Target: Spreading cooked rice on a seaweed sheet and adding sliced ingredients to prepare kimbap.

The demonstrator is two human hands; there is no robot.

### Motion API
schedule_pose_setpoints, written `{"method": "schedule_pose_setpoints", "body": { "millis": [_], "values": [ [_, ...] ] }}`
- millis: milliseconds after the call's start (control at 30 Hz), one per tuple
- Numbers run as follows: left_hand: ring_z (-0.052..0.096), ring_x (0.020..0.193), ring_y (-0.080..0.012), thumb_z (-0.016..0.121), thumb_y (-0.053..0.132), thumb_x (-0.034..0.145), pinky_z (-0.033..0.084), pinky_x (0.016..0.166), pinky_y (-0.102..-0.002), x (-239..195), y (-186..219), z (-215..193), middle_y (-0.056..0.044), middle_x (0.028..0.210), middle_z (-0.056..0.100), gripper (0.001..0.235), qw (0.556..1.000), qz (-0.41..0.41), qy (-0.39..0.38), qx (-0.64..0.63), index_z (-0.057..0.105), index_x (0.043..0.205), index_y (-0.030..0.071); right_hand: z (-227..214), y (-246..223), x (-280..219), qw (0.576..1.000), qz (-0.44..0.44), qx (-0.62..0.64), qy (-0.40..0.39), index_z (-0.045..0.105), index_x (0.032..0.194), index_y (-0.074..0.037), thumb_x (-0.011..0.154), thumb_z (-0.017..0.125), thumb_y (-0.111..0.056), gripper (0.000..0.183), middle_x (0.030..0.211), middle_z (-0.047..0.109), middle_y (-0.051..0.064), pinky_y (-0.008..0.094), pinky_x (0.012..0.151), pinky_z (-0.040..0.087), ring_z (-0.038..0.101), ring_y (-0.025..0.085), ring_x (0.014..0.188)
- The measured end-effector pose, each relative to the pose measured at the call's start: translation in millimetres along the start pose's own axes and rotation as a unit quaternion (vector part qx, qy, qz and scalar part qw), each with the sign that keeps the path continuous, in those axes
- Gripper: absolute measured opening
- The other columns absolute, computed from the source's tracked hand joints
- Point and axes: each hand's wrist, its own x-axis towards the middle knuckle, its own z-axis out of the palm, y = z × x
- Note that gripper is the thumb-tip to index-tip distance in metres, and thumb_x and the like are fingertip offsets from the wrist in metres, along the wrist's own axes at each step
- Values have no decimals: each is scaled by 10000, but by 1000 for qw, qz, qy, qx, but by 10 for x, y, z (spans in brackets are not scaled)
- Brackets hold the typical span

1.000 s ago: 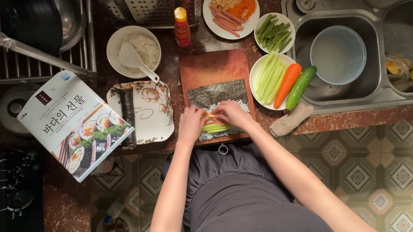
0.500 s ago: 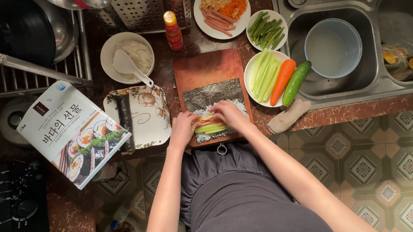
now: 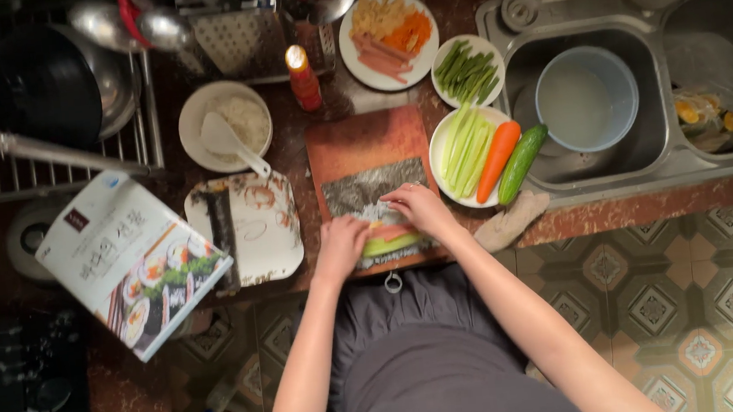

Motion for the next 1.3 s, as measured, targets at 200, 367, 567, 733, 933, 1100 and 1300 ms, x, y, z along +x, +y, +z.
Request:
{"method": "schedule_pose_setpoints", "body": {
  "millis": [200, 367, 567, 733, 933, 1100, 1300],
  "values": [
    [625, 1065, -245, 642, 235, 975, 403, 970, -428, 83, 208, -111, -47, 1045, 685, 192, 998, -60, -13, 8, 744, 1098, 129, -750, 513, 772, 994, 17, 7, 105, 753, 1145, -79, 987, 649, -190, 220, 1049, 716, 164, 437, 886, 509, 666, 374, 1004],
    [621, 1086, -248, 644, 232, 961, 402, 967, -429, 463, 410, -269, -56, 1100, 684, 271, 998, -60, 20, -18, 713, 1202, 129, -1261, 877, 1699, 985, 30, -4, 168, 732, 1165, -87, 991, 619, -208, 240, 1086, 720, 161, 432, 911, 526, 679, 359, 1021],
    [611, 1136, -260, 632, 224, 966, 393, 1001, -431, 1054, 633, -174, -78, 1153, 683, 324, 995, -68, 35, -58, 684, 1270, 125, -1237, 1256, 2858, 976, 3, -104, 194, 742, 1150, -110, 904, 676, -150, 258, 1127, 693, 171, 468, 928, 514, 642, 384, 1082],
    [598, 1193, -273, 609, 215, 987, 375, 1046, -436, 1207, 890, -84, -103, 1208, 681, 344, 992, -73, 43, -98, 666, 1310, 111, -1005, 1109, 3387, 967, -43, -204, 146, 751, 1181, -169, 832, 650, -123, 366, 1167, 692, 127, 471, 967, 505, 630, 358, 1135],
    [606, 1211, -255, 590, 215, 993, 381, 1069, -414, 919, 836, -62, -87, 1217, 694, 350, 982, -137, 14, -131, 671, 1320, 122, -686, 1322, 3633, 934, -73, -325, 127, 724, 1181, -162, 869, 673, -223, 322, 1215, 658, 100, 513, 998, 425, 557, 315, 1226],
    [600, 1209, -281, 571, 210, 993, 407, 1048, -421, 608, 701, -95, -102, 1229, 683, 343, 970, -202, 18, -135, 681, 1304, 116, -604, 1665, 3795, 937, -94, -324, 85, 737, 990, -75, 927, 641, -115, 122, 1124, 704, 142, 446, 979, 504, 649, 324, 1130],
    [653, 1147, -276, 574, 179, 993, 502, 991, -391, 330, 688, -113, -114, 1190, 706, 309, 958, -224, 30, -178, 698, 1262, 87, -1075, 1218, 3361, 977, 16, 107, 185, 735, 1084, -21, 901, 703, -153, 228, 1069, 712, 150, 357, 812, 560, 700, 245, 913]
  ]
}}
